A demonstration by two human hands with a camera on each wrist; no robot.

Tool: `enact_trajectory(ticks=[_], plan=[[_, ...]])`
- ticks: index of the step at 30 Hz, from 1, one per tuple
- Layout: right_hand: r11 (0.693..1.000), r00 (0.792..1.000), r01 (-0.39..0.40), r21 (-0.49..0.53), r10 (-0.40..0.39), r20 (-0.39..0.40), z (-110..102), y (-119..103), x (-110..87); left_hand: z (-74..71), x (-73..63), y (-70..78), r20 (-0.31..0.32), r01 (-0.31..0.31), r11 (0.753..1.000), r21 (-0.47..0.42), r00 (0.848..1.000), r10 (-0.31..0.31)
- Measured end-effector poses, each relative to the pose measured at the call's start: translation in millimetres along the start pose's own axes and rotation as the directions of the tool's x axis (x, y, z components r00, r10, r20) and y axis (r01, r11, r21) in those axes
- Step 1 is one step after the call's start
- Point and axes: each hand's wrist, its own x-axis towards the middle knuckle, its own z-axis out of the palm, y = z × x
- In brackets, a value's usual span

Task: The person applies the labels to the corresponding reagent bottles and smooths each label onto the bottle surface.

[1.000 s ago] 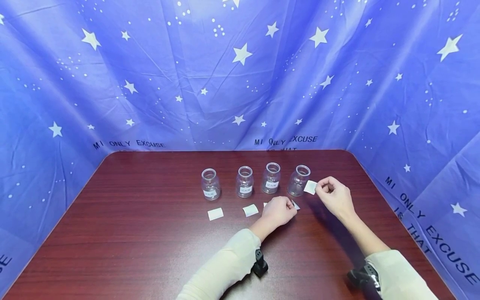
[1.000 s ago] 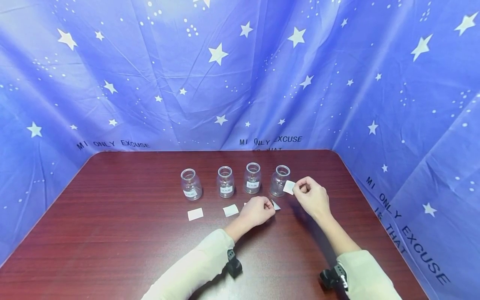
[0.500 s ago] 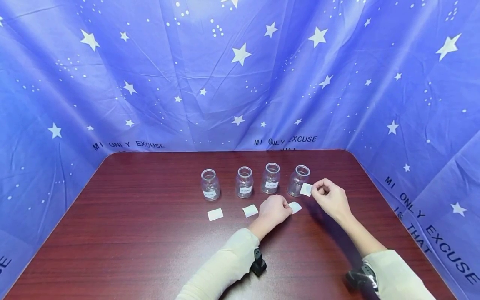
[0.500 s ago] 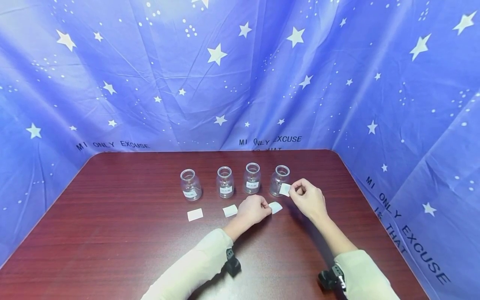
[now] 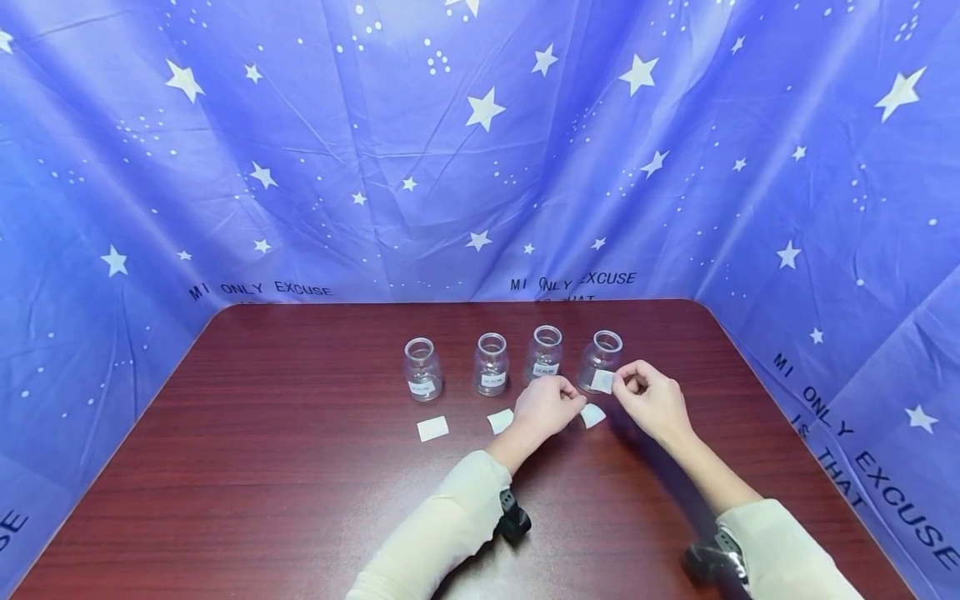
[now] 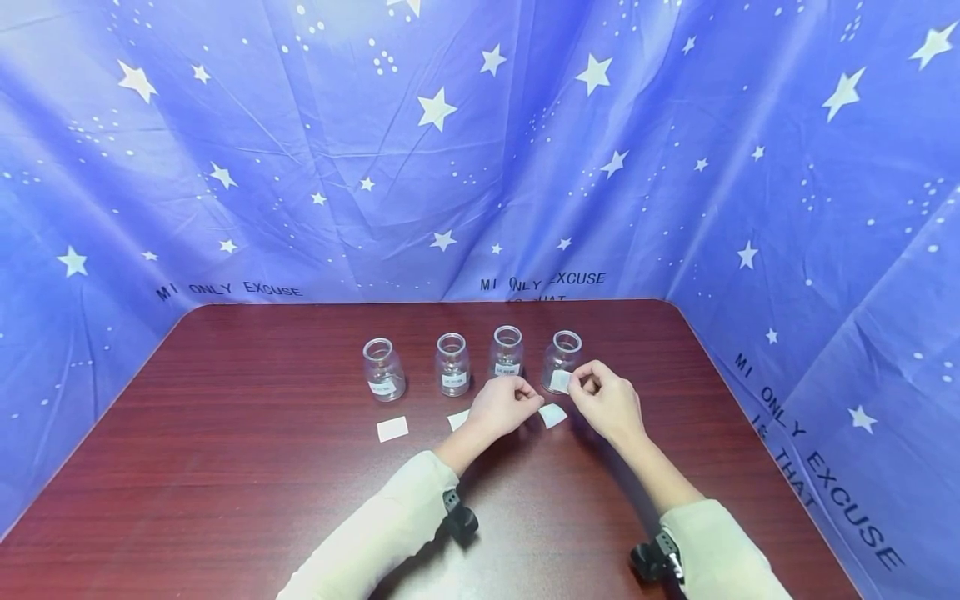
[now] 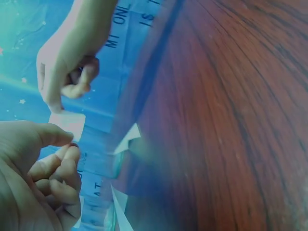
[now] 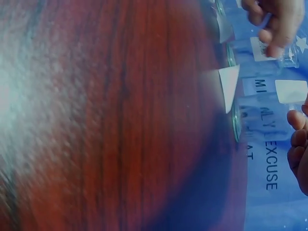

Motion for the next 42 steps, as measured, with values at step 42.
enact_trajectory(ticks=[42], plan=[[0.866, 0.856, 0.491, -0.099, -0.500, -0.133, 21, -9, -13.5, 1.5, 8.2, -7.9, -0.069, 0.012, 0.836, -0.548, 0.996, -0.059]])
